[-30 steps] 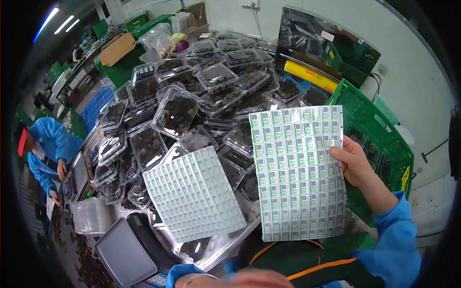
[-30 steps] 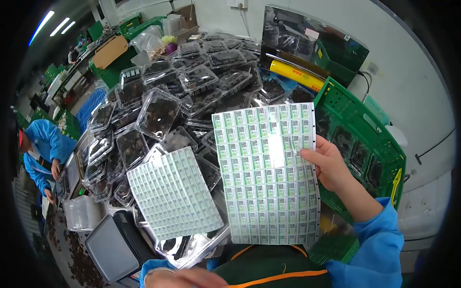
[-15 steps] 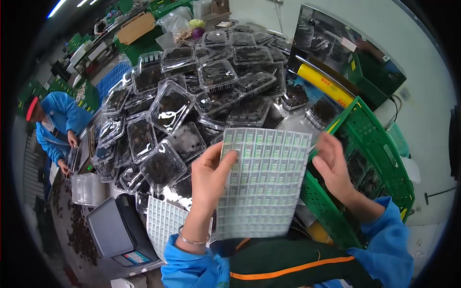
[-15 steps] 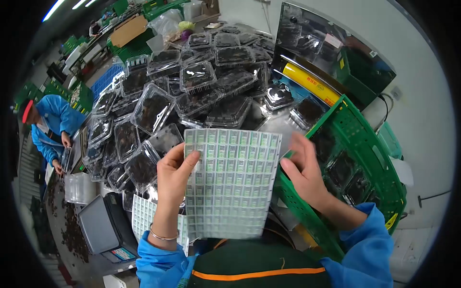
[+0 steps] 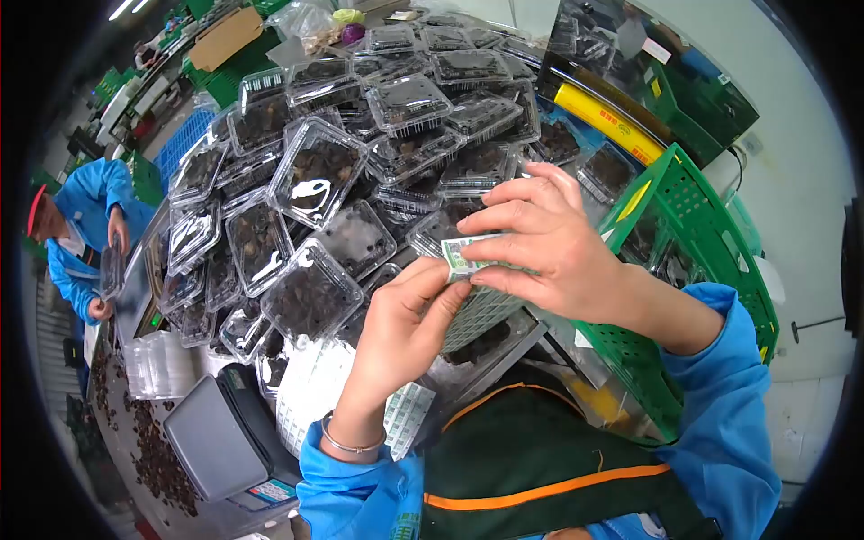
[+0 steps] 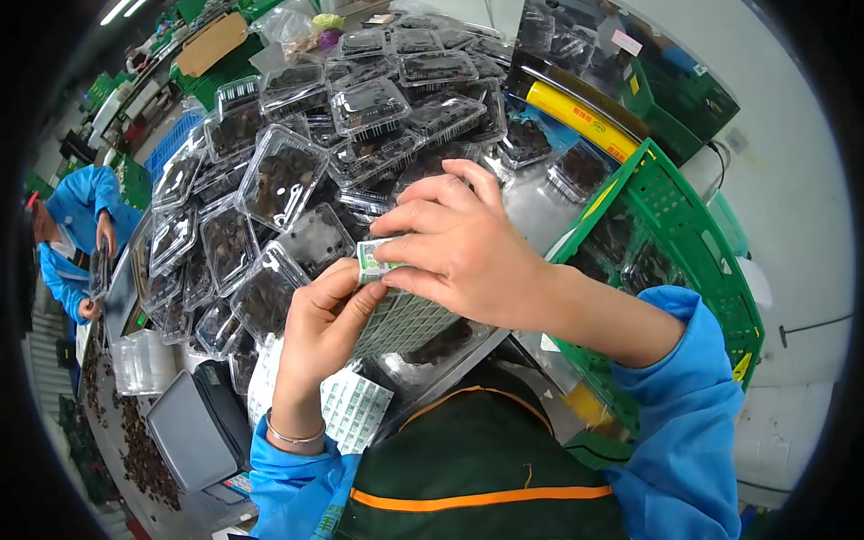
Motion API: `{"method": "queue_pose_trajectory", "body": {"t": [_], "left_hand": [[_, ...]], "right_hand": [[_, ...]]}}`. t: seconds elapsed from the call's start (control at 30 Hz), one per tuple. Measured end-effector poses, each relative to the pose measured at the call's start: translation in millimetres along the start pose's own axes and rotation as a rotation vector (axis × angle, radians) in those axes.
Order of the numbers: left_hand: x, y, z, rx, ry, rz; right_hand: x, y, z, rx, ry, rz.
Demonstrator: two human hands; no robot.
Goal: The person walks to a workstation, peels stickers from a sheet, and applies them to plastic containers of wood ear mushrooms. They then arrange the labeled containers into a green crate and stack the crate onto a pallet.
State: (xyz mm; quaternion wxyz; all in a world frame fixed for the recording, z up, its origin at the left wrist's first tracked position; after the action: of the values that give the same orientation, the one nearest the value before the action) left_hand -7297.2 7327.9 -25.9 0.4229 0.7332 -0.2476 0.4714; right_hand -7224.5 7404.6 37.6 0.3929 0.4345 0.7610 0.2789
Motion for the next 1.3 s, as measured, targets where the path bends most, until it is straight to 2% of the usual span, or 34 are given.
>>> {"method": "queue_pose_trajectory", "body": {"t": [0.17, 0.23, 0.3, 0.33, 0.37, 0.4, 0.43, 0.47, 0.5, 0.53, 0.57, 0.6, 0.63, 0.7, 0.73, 0.77, 0.9, 0.97, 1.03, 1.07, 1.1, 1.13, 1.17, 1.2, 1.23, 1.27, 1.3], "left_hand": [[9, -6, 0, -0.058, -0.201, -0.141], [9, -17, 1, -0.107, -0.203, -0.115], [12, -34, 1, -0.231, -0.144, -0.053], [14, -39, 0, -0.265, -0.122, -0.051], [15, -39, 1, -0.281, -0.095, -0.128], [17, -31, 3, -0.229, 0.030, -0.039], [18, -24, 9, -0.176, 0.158, 0.048], [29, -23, 12, -0.171, 0.116, 0.140], [33, -23, 17, -0.157, 0.080, 0.231], [32, -31, 21, -0.221, 0.014, 0.093], [46, -53, 18, -0.340, -0.157, 0.037], [56, -74, 16, -0.435, -0.129, 0.009], [68, -93, 14, -0.524, -0.101, -0.022], [77, -111, 17, -0.571, -0.074, -0.058], [91, -113, 20, -0.475, -0.298, -0.016], [89, -122, 16, -0.650, 0.016, 0.035], [99, -147, 11, -0.555, 0.011, 0.079], [99, -145, 8, -0.377, 0.037, 0.097], [86, -139, 14, -0.225, 0.153, -0.009], [78, -137, 20, -0.160, 0.221, -0.031], [69, -134, 26, -0.090, 0.290, -0.054], [73, -139, 21, -0.048, 0.083, -0.061], [57, -135, 26, -0.022, 0.167, -0.156], [50, -142, 20, -0.207, 0.215, -0.220], [50, -141, 13, -0.074, 0.232, -0.242], [46, -138, 11, 0.007, 0.169, -0.267], [40, -135, 9, 0.069, 0.168, -0.311]], "right_hand": [[-7, -6, 3, -0.090, -0.033, -0.030], [-3, -3, 11, -0.127, -0.081, -0.060], [13, 2, 28, -0.076, -0.234, -0.343], [33, 12, 41, -0.005, -0.379, -0.525], [67, 36, 71, 0.152, -0.753, -0.602], [101, 72, 109, 0.505, -0.924, -0.797], [130, 122, 139, 0.641, -0.865, -0.691], [141, 162, 180, 0.739, -0.971, -0.352], [152, 179, 214, 0.576, -0.968, 0.076], [162, 174, 239, 0.399, -0.818, 0.314], [190, 159, 282, 0.346, -0.840, 0.395], [204, 144, 300, 0.291, -0.807, 0.421], [219, 133, 315, 0.210, -0.708, 0.575], [244, 130, 330, 0.226, -0.619, 0.722], [262, 129, 339, 0.225, -0.626, 0.714], [277, 128, 346, 0.228, -0.613, 0.741], [323, 112, 355, 0.204, -0.520, 0.787], [329, 99, 358, 0.126, -0.476, 0.784], [338, 87, 371, 0.051, -0.629, 0.573], [336, 104, 371, 0.148, -0.693, 0.590], [339, 126, 369, 0.352, -0.787, 0.348], [321, 147, 351, 0.516, -0.806, 0.165], [293, 153, 314, 0.551, -0.833, -0.175], [249, 139, 264, 0.460, -0.801, -0.638], [198, 116, 225, 0.231, -0.747, -0.759], [136, 94, 185, -0.062, -0.510, -0.734], [94, 66, 167, -0.191, -0.361, -0.803]]}}
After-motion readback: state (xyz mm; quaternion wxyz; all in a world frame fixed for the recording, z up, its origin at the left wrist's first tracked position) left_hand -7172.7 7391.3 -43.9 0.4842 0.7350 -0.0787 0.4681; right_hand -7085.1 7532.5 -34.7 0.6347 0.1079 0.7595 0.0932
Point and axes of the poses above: each hand's wrist, its own z-axis away from the middle knuckle, its own y-axis out of the back of the hand, x = y × z, the point moved 9 cm from there along -z, towards the middle knuckle, and after that the axes turned 9 degrees about -z, right-handed, at the moved point
